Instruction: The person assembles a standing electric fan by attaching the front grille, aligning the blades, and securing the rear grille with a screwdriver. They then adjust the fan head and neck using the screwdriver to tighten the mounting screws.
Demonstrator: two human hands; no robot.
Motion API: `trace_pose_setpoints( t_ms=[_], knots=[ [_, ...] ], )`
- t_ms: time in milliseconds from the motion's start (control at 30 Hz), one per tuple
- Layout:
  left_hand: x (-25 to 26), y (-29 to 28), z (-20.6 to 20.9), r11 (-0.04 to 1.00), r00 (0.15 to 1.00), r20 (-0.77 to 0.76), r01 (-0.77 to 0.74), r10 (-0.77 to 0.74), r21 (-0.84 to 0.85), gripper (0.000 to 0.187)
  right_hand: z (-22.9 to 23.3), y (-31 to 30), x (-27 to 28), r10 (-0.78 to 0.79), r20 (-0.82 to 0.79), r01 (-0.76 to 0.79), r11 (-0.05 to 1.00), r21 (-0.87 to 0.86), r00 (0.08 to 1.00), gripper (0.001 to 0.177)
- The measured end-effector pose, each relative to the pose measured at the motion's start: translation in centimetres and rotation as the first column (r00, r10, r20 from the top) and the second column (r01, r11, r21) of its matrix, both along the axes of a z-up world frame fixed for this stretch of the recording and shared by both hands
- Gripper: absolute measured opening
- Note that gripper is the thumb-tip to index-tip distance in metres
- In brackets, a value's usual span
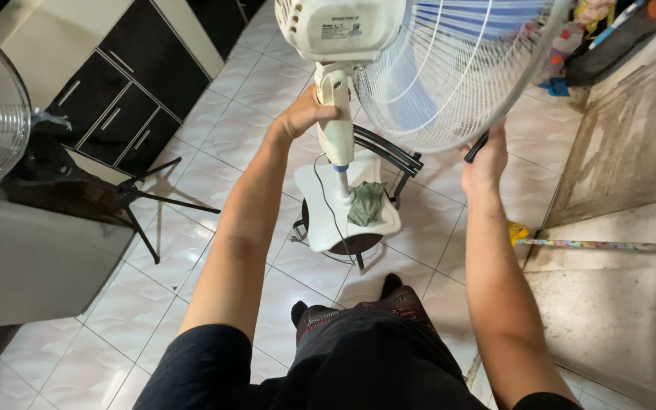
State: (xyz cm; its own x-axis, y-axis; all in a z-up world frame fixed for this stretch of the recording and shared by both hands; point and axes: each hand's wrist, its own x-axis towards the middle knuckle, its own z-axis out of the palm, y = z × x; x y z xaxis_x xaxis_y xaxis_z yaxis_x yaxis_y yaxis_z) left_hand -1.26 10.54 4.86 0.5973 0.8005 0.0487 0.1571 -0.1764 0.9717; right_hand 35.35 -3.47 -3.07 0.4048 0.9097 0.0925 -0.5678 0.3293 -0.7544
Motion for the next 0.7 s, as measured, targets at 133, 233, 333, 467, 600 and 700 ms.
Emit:
trace_pose_setpoints(
  t_ms=[133,233,333,467,600,700],
  knots=[
    [1.1,-1.0,-0.1,0.995,0.999,0.044,0.000,-0.005,0.105,0.086,2.2,0.0,0.8,0.066,-0.037,-0.060,0.989,0.138,0.997,0.053],
    [2.7,-5.2,-1.7,0.723,0.906,0.086,-0.384,0.414,0.575,0.091,3.1,-0.2,0.0,0.156,-0.022,-0.146,0.957,0.250,0.987,0.053],
    [6.2,-9.2,-3.0,0.388,0.668,0.188,-0.612,0.720,0.689,0.112,3.8,-0.5,-1.3,0.267,-0.038,-0.240,0.912,0.333,0.963,0.052],
    [6.3,-10.5,-2.7,0.462,0.684,0.194,-0.647,0.703,0.607,0.101,4.7,-1.3,-3.2,0.275,-0.038,-0.245,0.904,0.351,0.961,0.054],
    [4.8,-9.8,-2.1,0.623,0.759,0.158,-0.618,0.631,0.480,0.095,4.6,-2.8,-4.4,0.085,0.079,-0.105,0.951,0.290,0.993,0.050],
    [3.8,-9.0,-2.1,0.685,0.820,0.124,-0.541,0.559,0.488,0.090,3.7,-3.8,-3.8,-0.005,0.091,-0.019,0.965,0.263,0.996,0.036]
  ],
)
